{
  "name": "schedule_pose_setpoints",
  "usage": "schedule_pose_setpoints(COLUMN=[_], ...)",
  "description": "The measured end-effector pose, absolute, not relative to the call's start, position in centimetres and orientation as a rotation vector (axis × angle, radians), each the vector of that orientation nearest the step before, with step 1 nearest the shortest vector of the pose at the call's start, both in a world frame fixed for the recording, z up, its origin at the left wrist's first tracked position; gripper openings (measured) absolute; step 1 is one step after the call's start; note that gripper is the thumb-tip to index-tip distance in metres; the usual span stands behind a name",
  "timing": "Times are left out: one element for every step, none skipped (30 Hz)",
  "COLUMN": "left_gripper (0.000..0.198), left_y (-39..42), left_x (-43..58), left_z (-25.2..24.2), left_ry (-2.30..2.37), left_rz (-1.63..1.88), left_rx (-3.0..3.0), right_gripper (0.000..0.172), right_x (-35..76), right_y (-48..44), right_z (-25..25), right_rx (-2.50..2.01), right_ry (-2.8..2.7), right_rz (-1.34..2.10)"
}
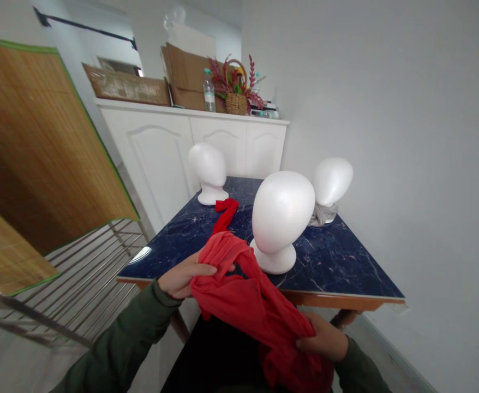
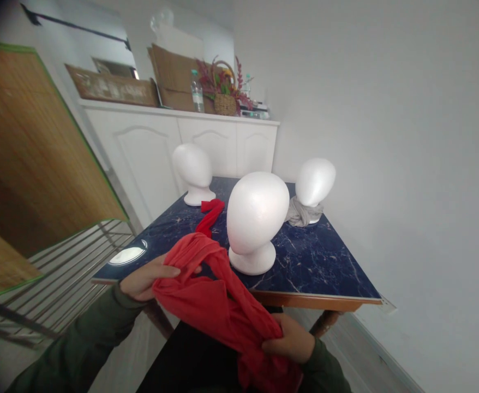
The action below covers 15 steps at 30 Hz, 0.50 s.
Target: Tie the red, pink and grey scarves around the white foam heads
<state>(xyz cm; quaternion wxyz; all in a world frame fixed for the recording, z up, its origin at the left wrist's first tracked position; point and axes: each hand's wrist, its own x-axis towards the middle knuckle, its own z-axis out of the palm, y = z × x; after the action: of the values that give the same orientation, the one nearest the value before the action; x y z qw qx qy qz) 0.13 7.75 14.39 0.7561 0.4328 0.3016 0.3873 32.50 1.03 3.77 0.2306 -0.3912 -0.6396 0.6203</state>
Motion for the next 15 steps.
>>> schedule_pose_setpoints(left_gripper=[0.036, 0.03, 0.023, 0.019, 0.018, 0.022, 0.027, 0.033, 0.037, 0.039, 0.041, 0.042, 0.042, 0.04, 0.038], left_y=[7.8, 7.8, 8.0, 8.2, 8.4, 8.7, 9.0, 9.4, 9.8, 10.3, 10.8, 11.4, 12.2, 13.0, 13.9], left_x=[-0.2, -0.5, -0.8, -1.1, -1.3, -1.4, -1.5, -1.5, -1.5, -1.5, -1.3, -1.2, -0.9, -0.7, -0.3], left_z=[14.5, 14.6, 14.6, 14.6, 14.7, 14.8, 14.9, 15.2, 15.6, 16.1, 16.7, 17.5, 18.5, 19.6, 20.9], left_ry=[0.68, 0.697, 0.714, 0.73, 0.751, 0.776, 0.8, 0.82, 0.834, 0.839, 0.837, 0.823, 0.792, 0.743, 0.676], left_rz=[0.832, 0.857, 0.917, 1.0, 1.097, 1.196, 1.287, 1.365, 1.425, 1.471, 1.506, 1.533, 1.56, 1.591, 1.629], left_rx=[0.958, 0.961, 0.954, 0.941, 0.927, 0.921, 0.927, 0.947, 0.98, 1.022, 1.068, 1.11, 1.145, 1.173, 1.193], right_gripper=[0.042, 0.039, 0.036, 0.035, 0.035, 0.036, 0.037, 0.039, 0.04, 0.041, 0.042, 0.042, 0.04, 0.036, 0.031], right_x=[33.1, 33.6, 34.0, 34.2, 34.4, 34.5, 34.5, 34.6, 34.7, 34.8, 35.1, 35.4, 35.8, 36.2, 36.6], right_y=[1.1, 1.0, 0.9, 0.9, 0.8, 0.7, 0.7, 0.7, 0.8, 0.9, 1.1, 1.3, 1.7, 2.3, 3.1], right_z=[4.2, 4.6, 5.1, 5.6, 6.0, 6.5, 7.0, 7.4, 8.0, 8.6, 9.5, 10.5, 11.7, 13.3, 15.1], right_rx=[-1.115, -1.147, -1.166, -1.167, -1.15, -1.113, -1.064, -1.009, -0.953, -0.897, -0.843, -0.792, -0.741, -0.687, -0.637], right_ry=[-1.852, -1.941, -2.022, -2.087, -2.126, -2.14, -2.121, -2.067, -1.996, -1.906, -1.801, -1.69, -1.583, -1.485, -1.389], right_rz=[1.69, 1.686, 1.693, 1.713, 1.744, 1.788, 1.835, 1.874, 1.904, 1.914, 1.905, 1.872, 1.815, 1.75, 1.655])
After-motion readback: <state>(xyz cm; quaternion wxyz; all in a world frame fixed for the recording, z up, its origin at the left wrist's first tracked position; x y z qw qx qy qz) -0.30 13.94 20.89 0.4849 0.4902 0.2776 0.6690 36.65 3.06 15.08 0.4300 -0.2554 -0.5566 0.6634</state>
